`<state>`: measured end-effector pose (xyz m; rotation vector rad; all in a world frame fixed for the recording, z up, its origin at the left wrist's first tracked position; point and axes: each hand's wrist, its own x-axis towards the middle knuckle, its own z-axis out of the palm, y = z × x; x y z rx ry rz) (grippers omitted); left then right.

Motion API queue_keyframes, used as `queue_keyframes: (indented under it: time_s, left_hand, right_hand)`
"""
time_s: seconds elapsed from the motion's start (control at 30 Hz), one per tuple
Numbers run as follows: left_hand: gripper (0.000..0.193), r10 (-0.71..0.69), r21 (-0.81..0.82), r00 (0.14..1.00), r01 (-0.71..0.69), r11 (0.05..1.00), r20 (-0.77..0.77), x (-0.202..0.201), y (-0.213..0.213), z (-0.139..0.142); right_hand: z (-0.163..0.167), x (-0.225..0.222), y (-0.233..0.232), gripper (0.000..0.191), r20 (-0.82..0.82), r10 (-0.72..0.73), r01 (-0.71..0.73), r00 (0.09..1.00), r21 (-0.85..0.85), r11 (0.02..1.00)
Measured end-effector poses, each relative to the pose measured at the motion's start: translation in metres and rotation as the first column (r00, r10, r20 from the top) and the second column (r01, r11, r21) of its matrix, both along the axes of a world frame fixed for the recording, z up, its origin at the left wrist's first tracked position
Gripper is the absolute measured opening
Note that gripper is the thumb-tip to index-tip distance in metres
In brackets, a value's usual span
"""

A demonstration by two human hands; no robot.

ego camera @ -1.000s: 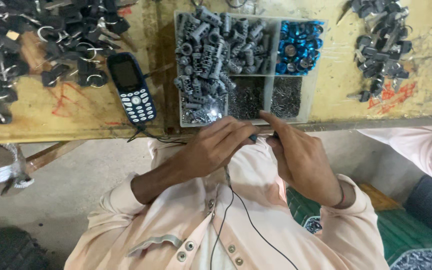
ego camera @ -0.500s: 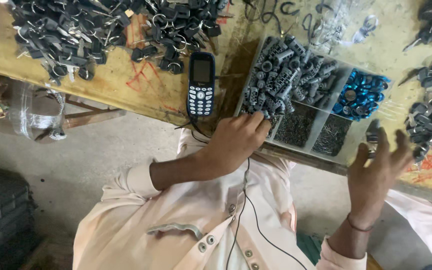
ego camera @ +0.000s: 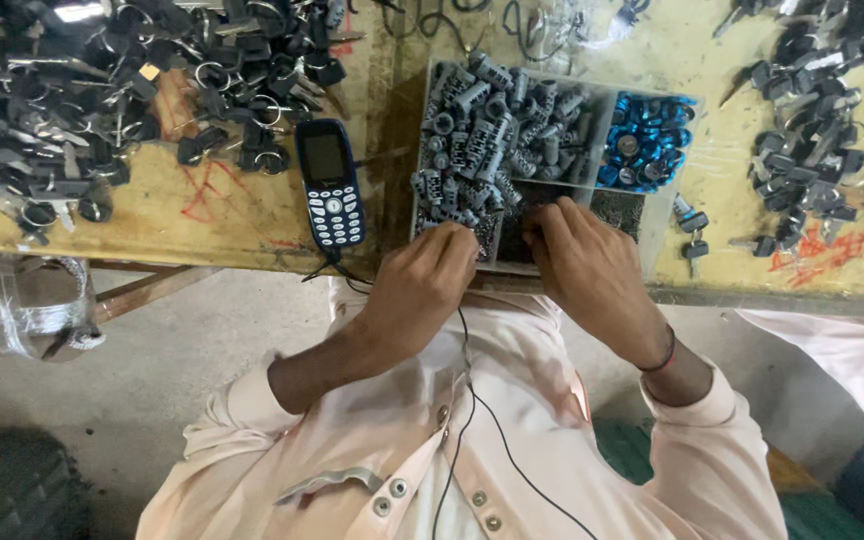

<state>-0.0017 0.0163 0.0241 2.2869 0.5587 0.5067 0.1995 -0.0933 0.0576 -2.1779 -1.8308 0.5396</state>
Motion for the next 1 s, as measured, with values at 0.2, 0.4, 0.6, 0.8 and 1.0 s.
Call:
queue_keyframes:
  time_s: [0.2, 0.4, 0.6, 0.8, 1.0]
  left_hand:
    - [0.046, -0.040, -0.068, 0.995, 0.046, 0.997, 0.096, -0.009, 0.004, 0.004]
    - [0.018, 0.158, -0.231, 0.970, -0.113, 0.966, 0.186, 0.004, -0.002, 0.013]
    - [0.014, 0.185, -0.658, 0.978, -0.075, 0.749, 0.100, 0.006, -0.003, 0.013]
    - [0.022, 0.210, -0.654, 0.942, 0.013, 0.756, 0.261, 0.017, -0.012, 0.012]
    - [0.033, 0.105, -0.483, 0.934, 0.078, 0.872, 0.341, 0.022, -0.012, 0.013]
  right_hand:
    - [0.004, 0.001, -0.001, 0.015, -0.247, -0.117, 0.126, 0.962, 0.020, 0.992]
    - [-0.001, 0.005, -0.012, 0.008, -0.549, -0.285, 0.306, 0.785, -0.056, 0.950]
    - [-0.004, 0.001, -0.015, 0.006, -0.729, -0.312, 0.365, 0.609, -0.091, 0.926]
    - [0.002, -0.002, -0.023, 0.018, -0.961, -0.250, 0.250, 0.118, -0.215, 0.944]
    - [-0.001, -0.009, -0.024, 0.023, -0.954, -0.257, 0.298, 0.157, -0.202, 0.933]
